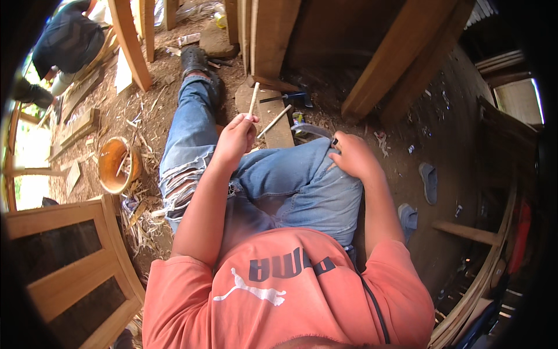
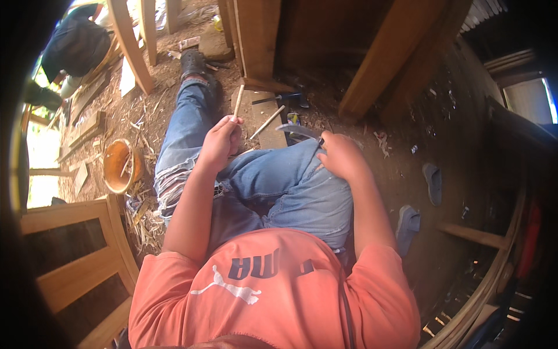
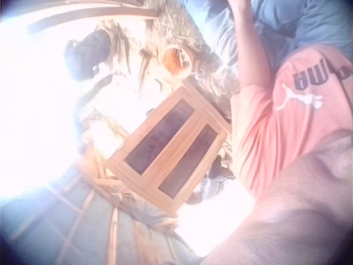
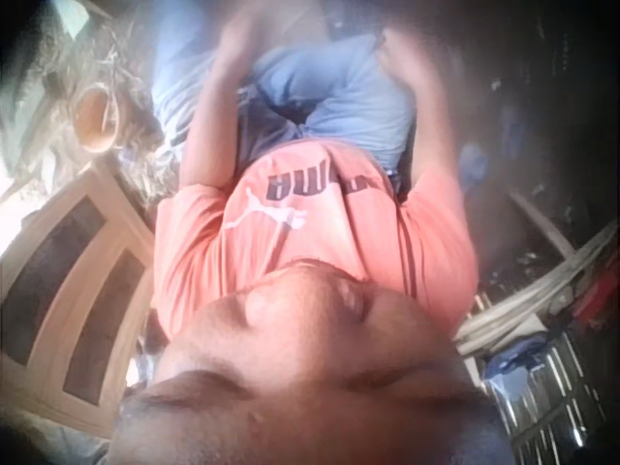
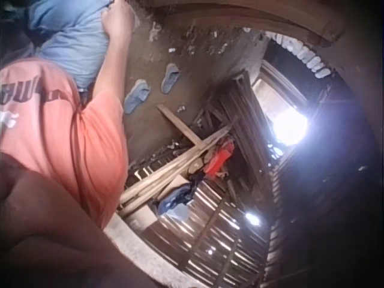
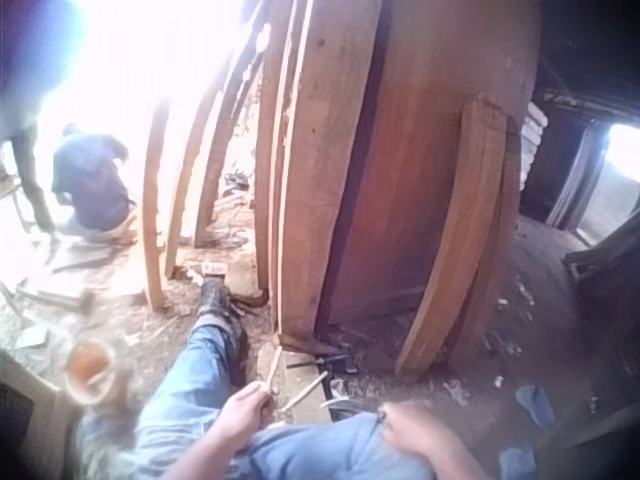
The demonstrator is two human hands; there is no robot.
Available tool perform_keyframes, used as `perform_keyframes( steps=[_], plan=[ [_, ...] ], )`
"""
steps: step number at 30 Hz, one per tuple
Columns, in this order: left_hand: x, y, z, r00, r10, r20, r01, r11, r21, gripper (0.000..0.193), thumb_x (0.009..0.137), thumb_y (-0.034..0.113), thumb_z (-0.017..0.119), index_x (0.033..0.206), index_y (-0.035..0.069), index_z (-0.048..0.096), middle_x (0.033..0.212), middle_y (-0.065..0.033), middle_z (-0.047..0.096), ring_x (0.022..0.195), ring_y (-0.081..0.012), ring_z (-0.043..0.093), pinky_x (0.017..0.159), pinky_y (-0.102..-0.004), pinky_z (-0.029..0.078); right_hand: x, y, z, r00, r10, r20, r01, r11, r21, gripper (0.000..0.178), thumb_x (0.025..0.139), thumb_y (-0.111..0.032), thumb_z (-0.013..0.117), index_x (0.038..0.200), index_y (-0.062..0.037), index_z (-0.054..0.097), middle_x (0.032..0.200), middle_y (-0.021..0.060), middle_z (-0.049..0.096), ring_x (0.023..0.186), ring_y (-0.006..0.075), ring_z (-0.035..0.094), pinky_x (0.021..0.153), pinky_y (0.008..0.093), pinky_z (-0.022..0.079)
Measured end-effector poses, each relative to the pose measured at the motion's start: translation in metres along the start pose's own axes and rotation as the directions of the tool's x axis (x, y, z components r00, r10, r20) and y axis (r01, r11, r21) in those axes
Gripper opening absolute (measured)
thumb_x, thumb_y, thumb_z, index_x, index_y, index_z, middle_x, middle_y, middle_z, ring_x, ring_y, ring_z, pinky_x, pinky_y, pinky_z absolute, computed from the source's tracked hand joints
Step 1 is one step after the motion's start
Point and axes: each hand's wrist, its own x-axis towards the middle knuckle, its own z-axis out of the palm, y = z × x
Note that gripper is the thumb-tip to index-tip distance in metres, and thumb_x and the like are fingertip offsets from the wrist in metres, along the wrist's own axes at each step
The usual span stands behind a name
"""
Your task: The person sits on the ground and uses a hammer and chisel to shape and fit small wooden dowels into a wooden frame. They repeatedly measure, cut, and insert the dowels to join the wooden pieces.
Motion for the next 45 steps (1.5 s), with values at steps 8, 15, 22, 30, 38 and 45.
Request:
perform_keyframes(
  steps=[8, 15, 22, 30, 38, 45],
  plan=[
    [-0.002, 0.003, -0.005, 0.999, 0.040, -0.010, -0.040, 0.999, -0.021, 0.019, 0.115, 0.024, 0.050, 0.112, 0.009, 0.063, 0.070, 0.0055, 0.045, 0.052, -0.0054, 0.034, 0.045, -0.0266, 0.023, 0.010, 0.005, 0.003, 0.998, -0.066, 0.002, 0.065, 0.989, -0.132, 0.013, 0.089, -0.007, 0.068, 0.099, -0.0012, 0.061, 0.098, 0.0263, 0.070, 0.100, 0.0488, 0.067, 0.083, 0.0575, 0.051],
    [0.002, -0.002, -0.003, 0.997, 0.074, 0.024, -0.073, 0.996, -0.051, 0.020, 0.114, 0.025, 0.052, 0.115, 0.010, 0.064, 0.071, 0.0073, 0.043, 0.055, -0.0047, 0.034, 0.047, -0.0255, 0.025, -0.003, 0.010, -0.007, 0.993, -0.119, -0.003, 0.118, 0.988, -0.103, 0.017, 0.087, -0.006, 0.071, 0.098, -0.0024, 0.058, 0.096, 0.0244, 0.069, 0.098, 0.0488, 0.066, 0.080, 0.0569, 0.050],
    [-0.005, 0.006, -0.007, 0.998, 0.059, 0.010, -0.059, 0.998, -0.035, 0.018, 0.114, 0.023, 0.051, 0.112, 0.009, 0.063, 0.070, 0.0063, 0.045, 0.053, -0.0050, 0.032, 0.047, -0.0257, 0.023, 0.011, 0.023, -0.005, 0.973, -0.228, 0.029, 0.230, 0.961, -0.152, 0.024, 0.090, -0.014, 0.077, 0.100, -0.0042, 0.058, 0.095, 0.0224, 0.068, 0.096, 0.0471, 0.066, 0.079, 0.0553, 0.050],
    [-0.002, 0.004, -0.006, 0.999, 0.020, 0.026, -0.019, 1.000, -0.025, 0.021, 0.115, 0.026, 0.051, 0.112, 0.010, 0.064, 0.071, 0.0051, 0.046, 0.052, -0.0045, 0.032, 0.046, -0.0249, 0.024, 0.032, 0.034, -0.006, 0.964, -0.235, 0.126, 0.245, 0.967, -0.065, 0.021, 0.094, -0.018, 0.076, 0.101, -0.0028, 0.062, 0.097, 0.0241, 0.070, 0.097, 0.0467, 0.067, 0.080, 0.0538, 0.051],
    [0.000, 0.002, -0.002, 1.000, 0.016, 0.004, -0.016, 1.000, 0.004, 0.022, 0.115, 0.027, 0.049, 0.113, 0.009, 0.061, 0.071, 0.0062, 0.041, 0.051, -0.0057, 0.029, 0.044, -0.0262, 0.021, 0.090, 0.041, 0.000, 0.905, -0.117, 0.409, 0.124, 0.992, 0.010, 0.027, 0.082, -0.016, 0.081, 0.097, -0.0015, 0.064, 0.092, 0.0167, 0.074, 0.091, 0.0351, 0.073, 0.080, 0.0460, 0.055],
    [-0.002, 0.007, -0.002, 1.000, 0.023, 0.007, -0.023, 0.999, 0.024, 0.020, 0.116, 0.026, 0.050, 0.113, 0.010, 0.062, 0.071, 0.0055, 0.044, 0.052, -0.0046, 0.030, 0.046, -0.0247, 0.023, 0.064, 0.023, -0.006, 0.957, -0.116, 0.267, 0.144, 0.986, -0.085, 0.024, 0.081, -0.013, 0.080, 0.095, -0.0013, 0.064, 0.096, 0.0210, 0.074, 0.095, 0.0405, 0.072, 0.079, 0.0496, 0.054]
  ],
)
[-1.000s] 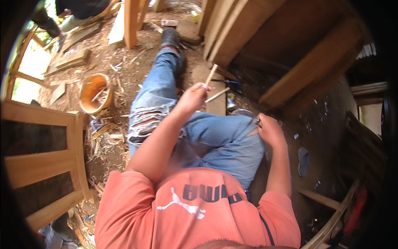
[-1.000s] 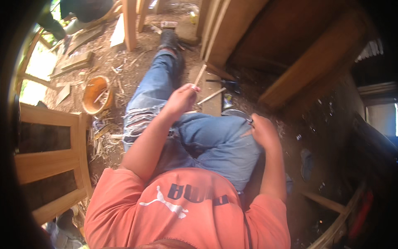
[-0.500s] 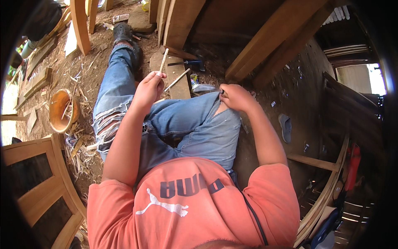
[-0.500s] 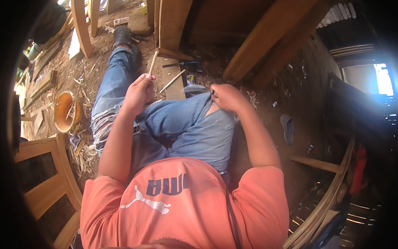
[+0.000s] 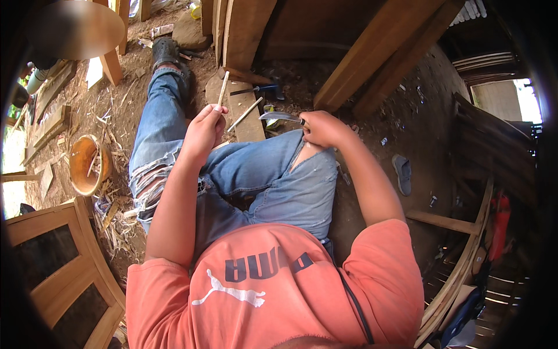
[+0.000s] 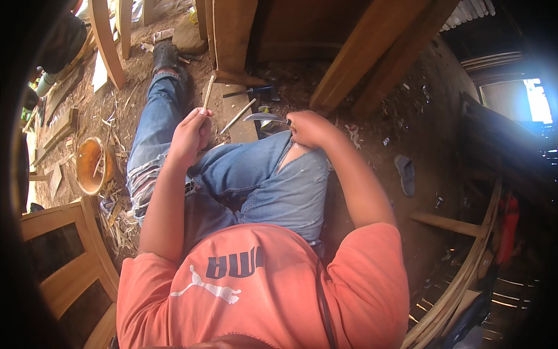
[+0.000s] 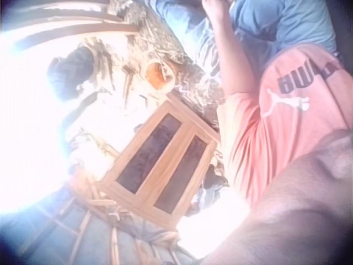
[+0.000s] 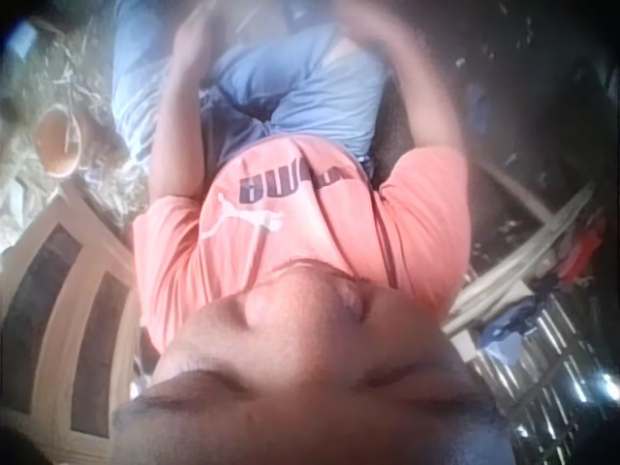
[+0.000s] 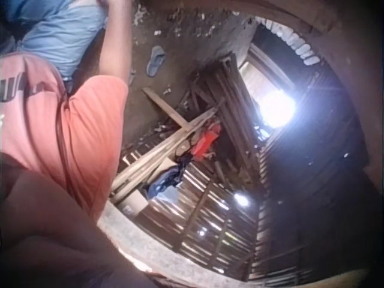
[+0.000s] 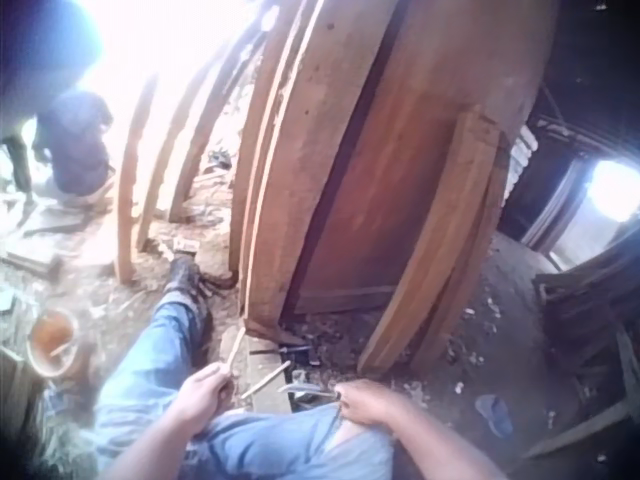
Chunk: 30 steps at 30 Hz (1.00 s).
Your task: The person sits on the ground and uses a hammer and chisel to shape and fit small wooden dowels into a wooden frame. They repeatedly measure, cut, and insert the dowels to join the wooden pieces.
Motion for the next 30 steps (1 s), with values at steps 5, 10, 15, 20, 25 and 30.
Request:
perform_keyframes(
  steps=[5, 10, 15, 20, 25, 30],
  plan=[
    [0.002, -0.001, 0.001, 1.000, 0.001, 0.019, 0.000, 1.000, -0.026, 0.022, 0.115, 0.027, 0.050, 0.111, 0.011, 0.063, 0.071, 0.0061, 0.044, 0.053, -0.0039, 0.031, 0.048, -0.0240, 0.025, -0.028, 0.000, 0.003, 0.996, -0.019, -0.091, 0.023, 0.999, 0.048, 0.023, 0.083, -0.012, 0.079, 0.097, -0.0004, 0.065, 0.097, 0.0234, 0.073, 0.095, 0.0435, 0.071, 0.079, 0.0506, 0.053],
    [0.005, -0.005, -0.004, 0.999, 0.014, 0.033, -0.012, 0.999, -0.048, 0.022, 0.116, 0.027, 0.050, 0.111, 0.010, 0.064, 0.071, 0.0060, 0.045, 0.053, -0.0039, 0.031, 0.047, -0.0239, 0.024, -0.053, -0.006, 0.004, 0.983, 0.007, -0.184, -0.001, 0.999, 0.032, 0.025, 0.087, -0.015, 0.081, 0.097, 0.0002, 0.065, 0.095, 0.0232, 0.074, 0.093, 0.0446, 0.071, 0.078, 0.0493, 0.054],
    [0.002, -0.001, -0.005, 1.000, 0.015, 0.023, -0.014, 0.998, -0.058, 0.021, 0.116, 0.026, 0.050, 0.111, 0.011, 0.063, 0.071, 0.0060, 0.045, 0.053, -0.0042, 0.032, 0.047, -0.0243, 0.024, -0.068, -0.013, 0.003, 0.980, 0.105, -0.171, -0.068, 0.975, 0.210, 0.022, 0.089, -0.011, 0.079, 0.097, 0.0014, 0.063, 0.094, 0.0244, 0.073, 0.093, 0.0455, 0.071, 0.078, 0.0483, 0.054],
    [0.003, -0.003, -0.007, 0.999, 0.022, 0.026, -0.021, 0.999, -0.046, 0.021, 0.116, 0.027, 0.050, 0.111, 0.012, 0.064, 0.071, 0.0059, 0.048, 0.052, -0.0041, 0.035, 0.046, -0.0241, 0.026, -0.071, -0.020, 0.026, 0.938, 0.146, -0.314, -0.104, 0.983, 0.148, 0.017, 0.087, -0.002, 0.076, 0.098, 0.0030, 0.063, 0.096, 0.0242, 0.071, 0.094, 0.0422, 0.072, 0.081, 0.0456, 0.055],
    [-0.001, 0.000, -0.008, 1.000, 0.013, 0.010, -0.012, 0.997, -0.081, 0.018, 0.115, 0.025, 0.051, 0.112, 0.010, 0.062, 0.071, 0.0059, 0.046, 0.051, -0.0049, 0.032, 0.046, -0.0261, 0.022, -0.062, -0.023, 0.012, 0.937, 0.220, -0.272, -0.157, 0.959, 0.236, 0.013, 0.090, -0.002, 0.072, 0.099, 0.0026, 0.064, 0.095, 0.0220, 0.073, 0.091, 0.0360, 0.074, 0.081, 0.0440, 0.056],
    [0.002, -0.001, -0.007, 0.999, -0.015, 0.048, 0.020, 0.995, -0.099, 0.019, 0.114, 0.025, 0.051, 0.115, 0.010, 0.062, 0.073, 0.0057, 0.048, 0.053, -0.0049, 0.033, 0.047, -0.0253, 0.024, -0.018, 0.005, -0.009, 0.706, 0.260, -0.658, 0.004, 0.928, 0.371, 0.012, 0.094, -0.007, 0.073, 0.099, 0.0009, 0.065, 0.090, 0.0155, 0.075, 0.085, 0.0280, 0.074, 0.078, 0.0412, 0.056]
  ],
)
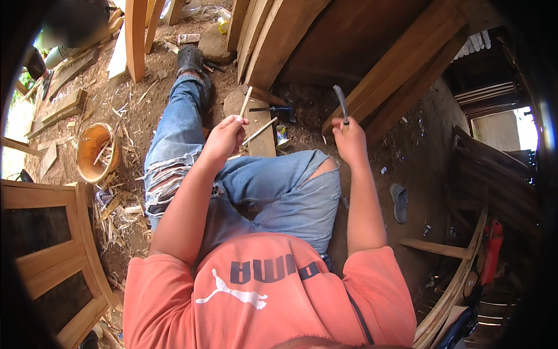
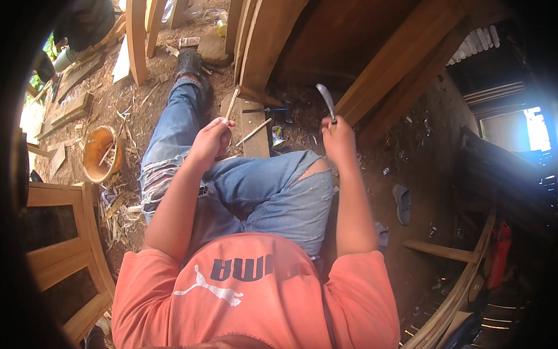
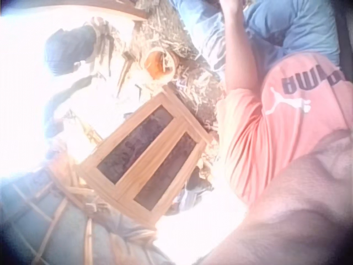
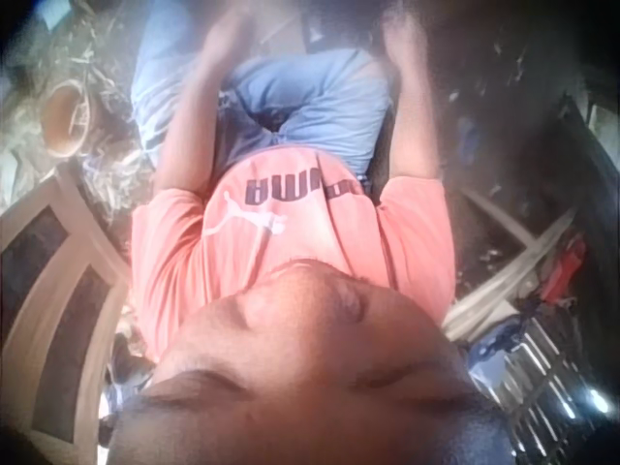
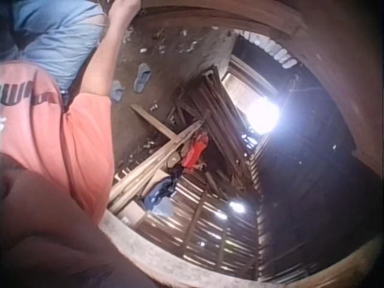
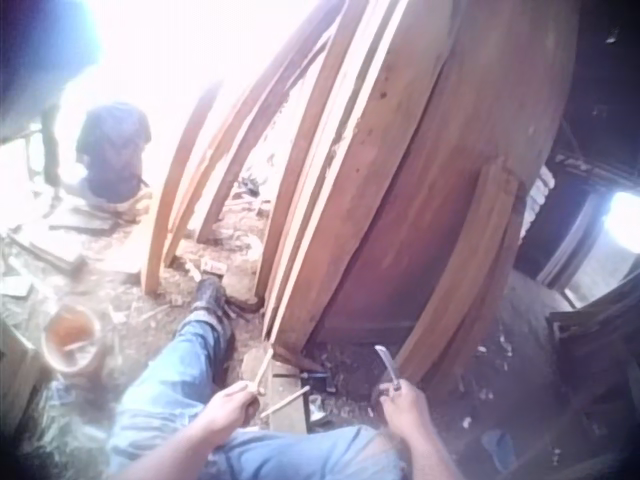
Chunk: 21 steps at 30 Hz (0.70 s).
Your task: The person sits on the ground and uses a hammer and chisel to shape and fit small wooden dowels into a wooden frame. They repeatedly measure, cut, and insert the dowels to join the wooden pieces.
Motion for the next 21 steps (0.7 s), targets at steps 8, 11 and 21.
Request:
perform_keyframes(
  steps=[8, 11, 21],
  plan=[
    [0.009, -0.016, 0.004, 0.998, 0.005, -0.068, 0.003, 0.993, 0.118, 0.016, 0.110, 0.022, 0.053, 0.114, 0.011, 0.064, 0.080, 0.0011, 0.058, 0.057, -0.0072, 0.044, 0.049, -0.0249, 0.032, 0.001, -0.058, 0.096, 1.000, -0.019, -0.014, 0.022, 0.959, 0.282, 0.034, 0.102, -0.037, 0.075, 0.100, -0.0041, 0.068, 0.078, 0.0144, 0.070, 0.073, 0.0247, 0.067, 0.068, 0.0406, 0.052],
    [0.014, -0.020, 0.008, 0.998, 0.017, -0.061, -0.006, 0.983, 0.183, 0.017, 0.111, 0.021, 0.052, 0.114, 0.010, 0.064, 0.072, 0.0032, 0.052, 0.054, -0.0074, 0.040, 0.048, -0.0268, 0.030, -0.027, -0.059, 0.133, 0.983, -0.126, 0.136, 0.072, 0.936, 0.344, 0.036, 0.106, -0.042, 0.068, 0.101, -0.0062, 0.069, 0.074, 0.0163, 0.067, 0.070, 0.0345, 0.068, 0.065, 0.0425, 0.051],
    [0.022, -0.019, 0.017, 0.994, 0.003, -0.113, 0.013, 0.990, 0.141, 0.019, 0.114, 0.022, 0.051, 0.118, 0.009, 0.064, 0.075, 0.0040, 0.052, 0.056, -0.0059, 0.041, 0.048, -0.0238, 0.031, -0.034, -0.052, 0.150, 0.965, -0.159, 0.210, 0.064, 0.915, 0.399, 0.042, 0.108, -0.045, 0.062, 0.101, -0.0043, 0.071, 0.077, 0.0204, 0.068, 0.073, 0.0424, 0.068, 0.066, 0.0457, 0.051]
  ],
)
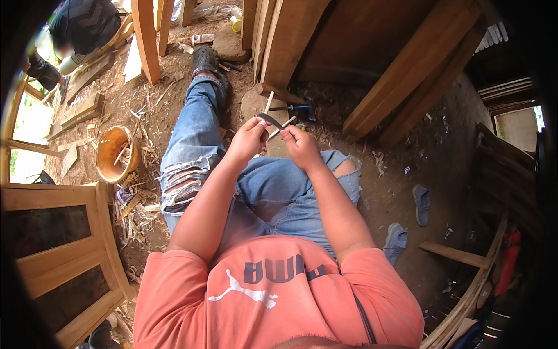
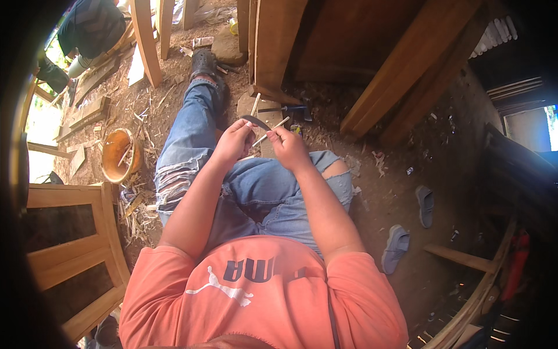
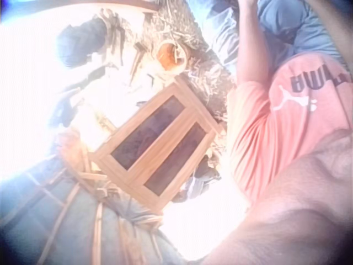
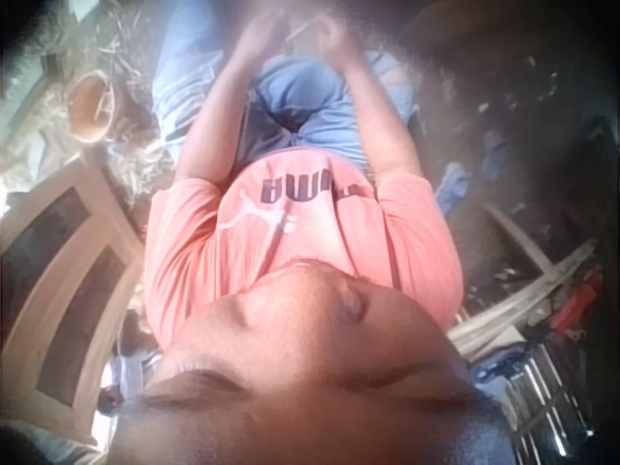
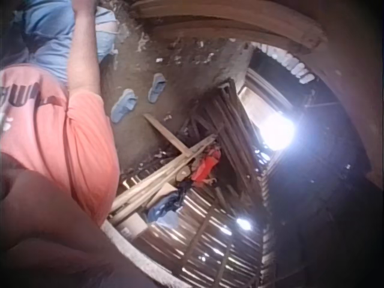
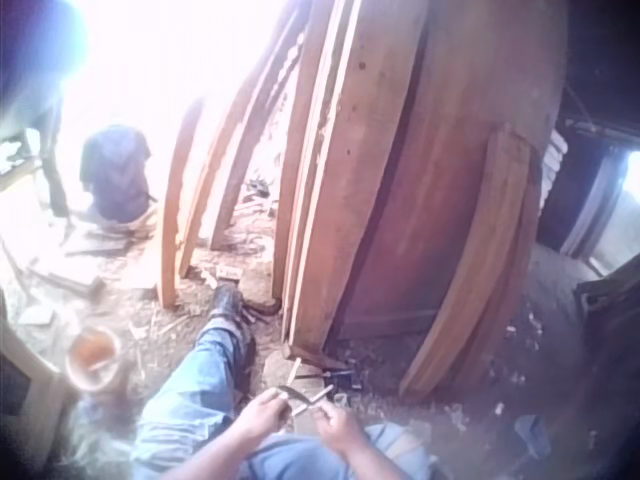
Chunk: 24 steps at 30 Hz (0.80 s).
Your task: The person sits on the ground and uses a hammer and chisel to shape and fit small wooden dowels into a wooden frame. They repeatedly measure, cut, and insert the dowels to join the wooden pieces.
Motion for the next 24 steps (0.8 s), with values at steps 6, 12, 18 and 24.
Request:
perform_keyframes(
  steps=[6, 12, 18, 24],
  plan=[
    [-0.004, 0.006, -0.006, 0.998, -0.040, 0.053, 0.046, 0.991, -0.128, 0.029, 0.112, 0.020, 0.053, 0.136, 0.009, 0.066, 0.078, 0.0029, 0.055, 0.058, -0.0051, 0.041, 0.049, -0.0241, 0.032, 0.000, 0.002, 0.001, 0.997, 0.073, -0.004, -0.072, 0.994, 0.079, 0.034, 0.108, -0.037, 0.065, 0.101, -0.0035, 0.067, 0.073, 0.0143, 0.067, 0.066, 0.0297, 0.067, 0.062, 0.0433, 0.048],
    [-0.005, 0.004, -0.015, 0.999, -0.013, 0.048, 0.016, 0.998, -0.054, 0.026, 0.112, 0.020, 0.053, 0.134, 0.009, 0.063, 0.080, 0.0028, 0.056, 0.059, -0.0043, 0.041, 0.051, -0.0222, 0.030, 0.002, 0.014, 0.002, 0.989, 0.145, -0.022, -0.139, 0.977, 0.164, 0.028, 0.109, -0.033, 0.066, 0.107, -0.0055, 0.068, 0.075, 0.0119, 0.069, 0.069, 0.0240, 0.069, 0.064, 0.0408, 0.050],
    [-0.006, 0.002, -0.011, 0.997, 0.068, 0.031, -0.071, 0.992, 0.108, 0.023, 0.113, 0.021, 0.053, 0.130, 0.008, 0.062, 0.079, 0.0043, 0.055, 0.060, -0.0037, 0.041, 0.052, -0.0220, 0.030, -0.002, 0.001, 0.000, 0.999, -0.009, -0.037, 0.008, 1.000, -0.027, 0.026, 0.109, -0.032, 0.062, 0.111, -0.0071, 0.069, 0.085, 0.0182, 0.072, 0.080, 0.0419, 0.070, 0.070, 0.0473, 0.052],
    [0.001, -0.011, -0.013, 0.991, 0.131, -0.007, -0.123, 0.947, 0.298, 0.024, 0.113, 0.024, 0.056, 0.117, 0.004, 0.070, 0.080, 0.0029, 0.057, 0.069, -0.0067, 0.048, 0.061, -0.0262, 0.040, 0.000, -0.004, -0.002, 0.999, -0.001, -0.040, -0.005, 0.990, -0.141, 0.032, 0.109, -0.037, 0.059, 0.103, -0.0067, 0.069, 0.088, 0.0227, 0.071, 0.086, 0.0477, 0.068, 0.071, 0.0524, 0.052]
  ],
)
